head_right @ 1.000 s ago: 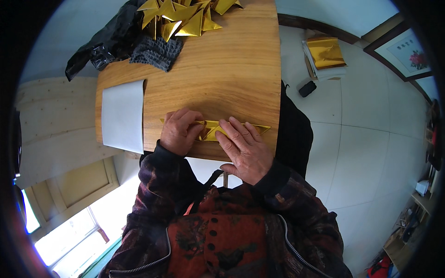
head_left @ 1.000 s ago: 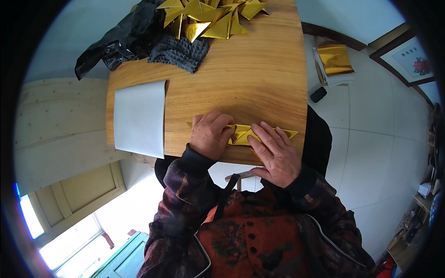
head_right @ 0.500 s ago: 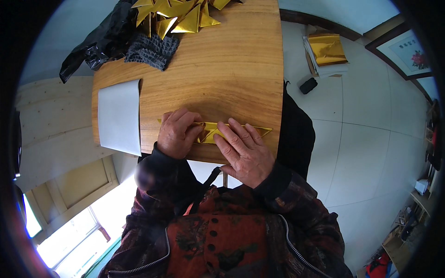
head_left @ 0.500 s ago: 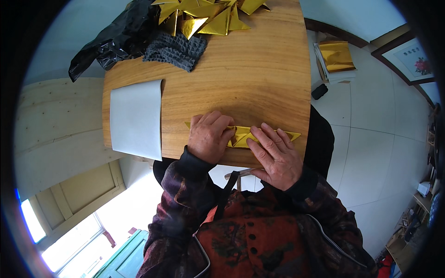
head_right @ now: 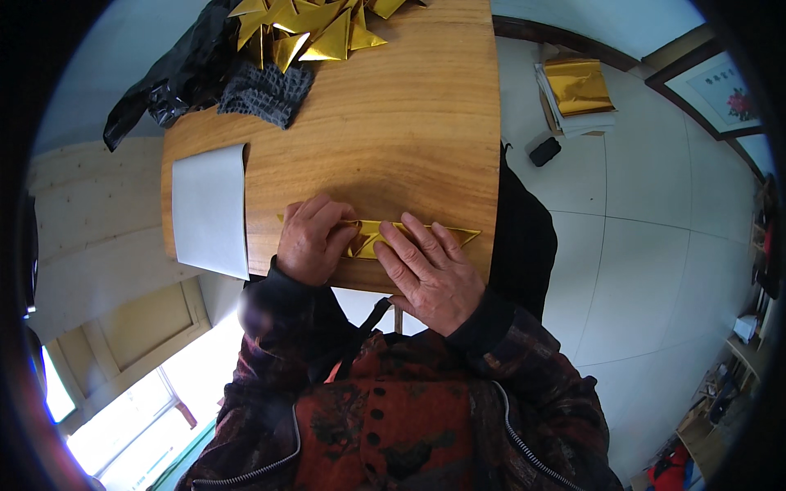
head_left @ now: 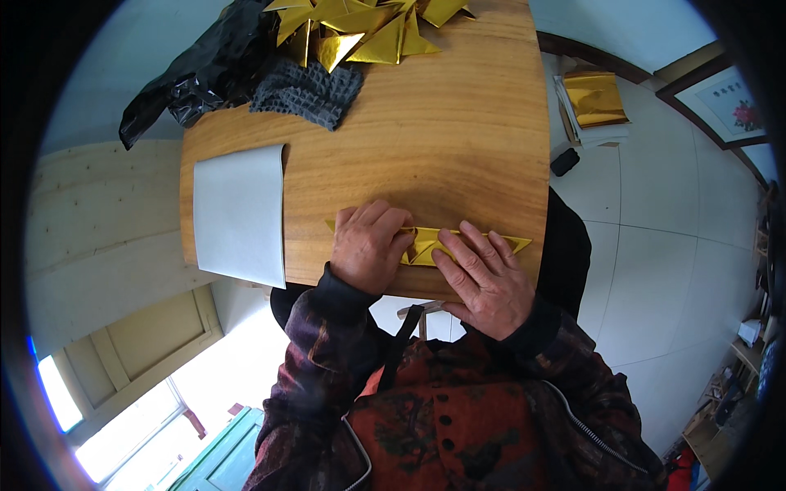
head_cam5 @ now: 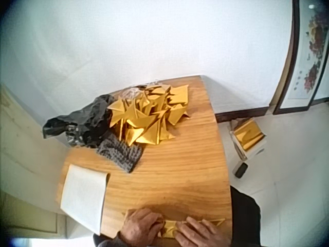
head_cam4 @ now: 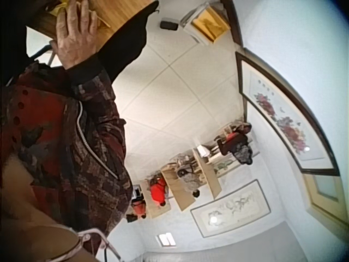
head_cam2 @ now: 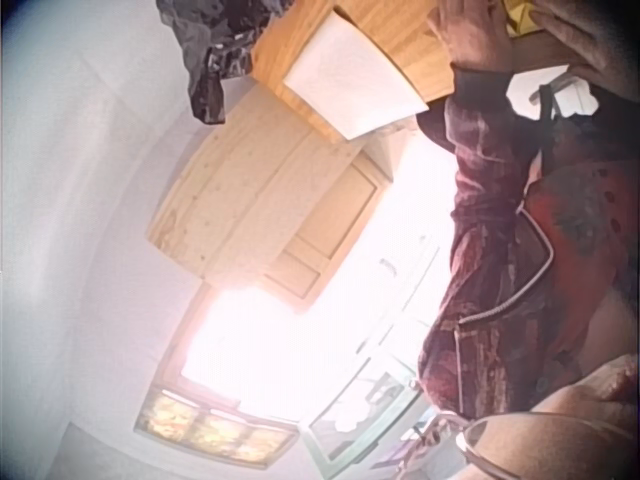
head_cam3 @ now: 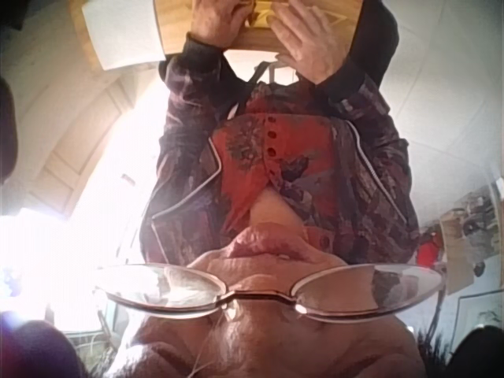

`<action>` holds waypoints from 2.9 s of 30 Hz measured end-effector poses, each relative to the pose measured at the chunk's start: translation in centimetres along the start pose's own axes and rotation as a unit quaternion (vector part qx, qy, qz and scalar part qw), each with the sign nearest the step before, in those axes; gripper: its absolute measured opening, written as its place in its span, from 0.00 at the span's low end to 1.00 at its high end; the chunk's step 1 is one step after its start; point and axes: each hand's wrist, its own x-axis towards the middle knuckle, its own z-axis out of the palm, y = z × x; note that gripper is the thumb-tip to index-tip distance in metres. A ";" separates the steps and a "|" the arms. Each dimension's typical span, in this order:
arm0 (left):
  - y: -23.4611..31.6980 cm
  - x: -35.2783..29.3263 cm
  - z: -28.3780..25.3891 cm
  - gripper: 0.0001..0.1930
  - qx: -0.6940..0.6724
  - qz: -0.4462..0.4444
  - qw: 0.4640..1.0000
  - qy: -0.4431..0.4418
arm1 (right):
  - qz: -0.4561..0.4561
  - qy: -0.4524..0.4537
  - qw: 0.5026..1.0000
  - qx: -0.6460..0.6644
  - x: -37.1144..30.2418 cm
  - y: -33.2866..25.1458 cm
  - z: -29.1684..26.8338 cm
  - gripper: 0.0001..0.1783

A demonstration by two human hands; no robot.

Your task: The person folds a sheet of gold-colored paper by hand into a triangular packet. They separate a sheet from a stack, fold it in half, then fold the corners inward to form a pyramid-like shape, and finally tuck the flaps to close the packet.

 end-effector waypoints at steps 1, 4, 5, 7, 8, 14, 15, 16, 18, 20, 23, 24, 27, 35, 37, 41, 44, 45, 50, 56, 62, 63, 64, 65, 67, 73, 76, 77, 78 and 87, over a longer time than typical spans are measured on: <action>0.0 0.0 0.0 0.06 0.000 -0.001 1.000 0.000 | -0.007 -0.001 1.000 -0.006 0.0 0.1 0.0 0.42; 0.0 0.1 0.1 0.07 0.010 0.014 1.000 0.017 | -0.025 -0.001 0.999 -0.019 -0.1 0.2 0.1 0.41; 0.0 0.1 0.1 0.08 0.011 0.014 1.000 0.018 | -0.030 0.003 0.999 -0.019 -0.1 0.3 0.1 0.40; 0.1 0.1 0.1 0.08 0.012 0.014 1.000 0.020 | -0.032 0.006 0.999 -0.015 -0.2 0.3 0.2 0.40; 0.1 0.1 0.1 0.08 0.013 0.013 1.000 0.018 | -0.029 0.005 1.000 -0.011 -0.2 0.3 0.2 0.39; 0.1 0.1 0.0 0.08 0.013 0.008 1.000 0.011 | -0.023 0.003 1.000 -0.011 -0.2 0.2 0.3 0.37; 0.1 0.1 -0.1 0.08 0.012 0.008 1.000 0.011 | -0.023 0.003 1.000 -0.011 -0.2 0.2 0.3 0.36; 0.1 0.1 -0.1 0.08 0.011 0.008 1.000 0.011 | -0.022 0.004 1.000 -0.013 -0.2 0.2 0.3 0.36; 0.1 0.1 -0.1 0.08 0.012 0.007 1.000 0.009 | -0.020 0.004 1.000 -0.013 -0.2 0.2 0.3 0.35; 0.1 0.1 -0.1 0.08 0.012 0.008 1.000 0.009 | -0.019 0.005 1.000 -0.018 -0.2 0.2 0.4 0.33; 0.1 0.1 0.0 0.08 0.012 0.008 1.000 0.008 | -0.009 0.014 1.000 -0.014 -0.2 0.1 0.7 0.38; 0.1 0.1 0.0 0.07 0.011 0.007 1.000 0.008 | -0.004 0.019 1.000 -0.012 -0.2 0.1 0.8 0.41; 0.0 0.0 0.0 0.07 0.010 0.007 1.000 0.007 | -0.005 0.022 0.999 -0.034 -0.2 0.1 0.9 0.40; -0.1 0.0 0.2 0.06 0.002 0.006 1.000 0.009 | -0.014 0.011 0.998 -0.055 -0.2 0.2 0.8 0.30; -0.2 0.0 0.2 0.06 0.000 0.007 1.000 0.008 | -0.016 0.014 0.998 -0.058 -0.1 0.2 0.8 0.34; -0.3 0.0 0.2 0.06 0.003 0.018 1.000 0.023 | -0.015 0.017 0.999 -0.047 -0.1 0.1 0.8 0.42; -0.1 -0.5 0.1 0.09 0.060 0.019 0.997 0.038 | -0.016 0.017 0.999 -0.046 -0.1 -0.1 0.7 0.42; 0.0 -0.9 0.0 0.10 0.076 0.046 0.993 0.076 | -0.014 0.015 0.999 -0.046 -0.1 -0.1 0.7 0.42; 0.8 -3.7 0.3 0.22 0.153 0.101 0.978 0.101 | -0.020 0.008 0.998 -0.057 -0.2 -0.1 0.8 0.43; -0.1 -4.3 2.0 0.18 0.260 0.156 0.948 0.097 | -0.022 -0.004 0.997 -0.075 -0.3 -0.1 1.0 0.43; 0.4 -4.2 2.9 0.15 0.355 0.188 0.912 0.079 | -0.022 0.004 0.997 -0.080 -0.4 -0.2 0.9 0.43; 0.7 -4.1 3.0 0.15 0.361 0.182 0.911 0.079 | -0.021 0.002 0.996 -0.081 -0.4 -0.2 0.9 0.43; 1.1 -3.9 3.1 0.15 0.367 0.174 0.911 0.076 | -0.020 0.004 0.997 -0.079 -0.4 -0.2 0.9 0.43; 1.5 -3.8 3.1 0.16 0.373 0.166 0.910 0.072 | -0.020 -0.001 0.996 -0.083 -0.4 -0.2 0.9 0.43; 2.0 -3.7 3.1 0.15 0.381 0.131 0.915 0.033 | -0.021 -0.006 0.996 -0.084 -0.4 -0.1 1.0 0.42; 2.0 -4.7 2.8 0.23 0.281 0.062 0.957 0.029 | -0.029 0.000 0.996 -0.089 -0.5 0.1 1.2 0.42; 2.2 -6.1 3.7 0.36 0.203 0.034 0.979 0.004 | -0.032 0.013 0.996 -0.085 -0.5 0.1 1.4 0.43; 2.3 -6.5 4.2 0.41 0.163 0.026 0.986 -0.009 | -0.032 0.011 0.995 -0.091 -0.5 0.2 1.5 0.44; 2.1 -6.6 4.4 0.53 0.201 0.015 0.978 -0.044 | -0.032 0.011 0.995 -0.093 -0.5 0.2 1.6 0.44; 1.5 -6.9 4.7 0.56 0.189 0.048 0.981 -0.023 | -0.046 -0.044 0.988 -0.140 -1.1 0.5 0.9 0.48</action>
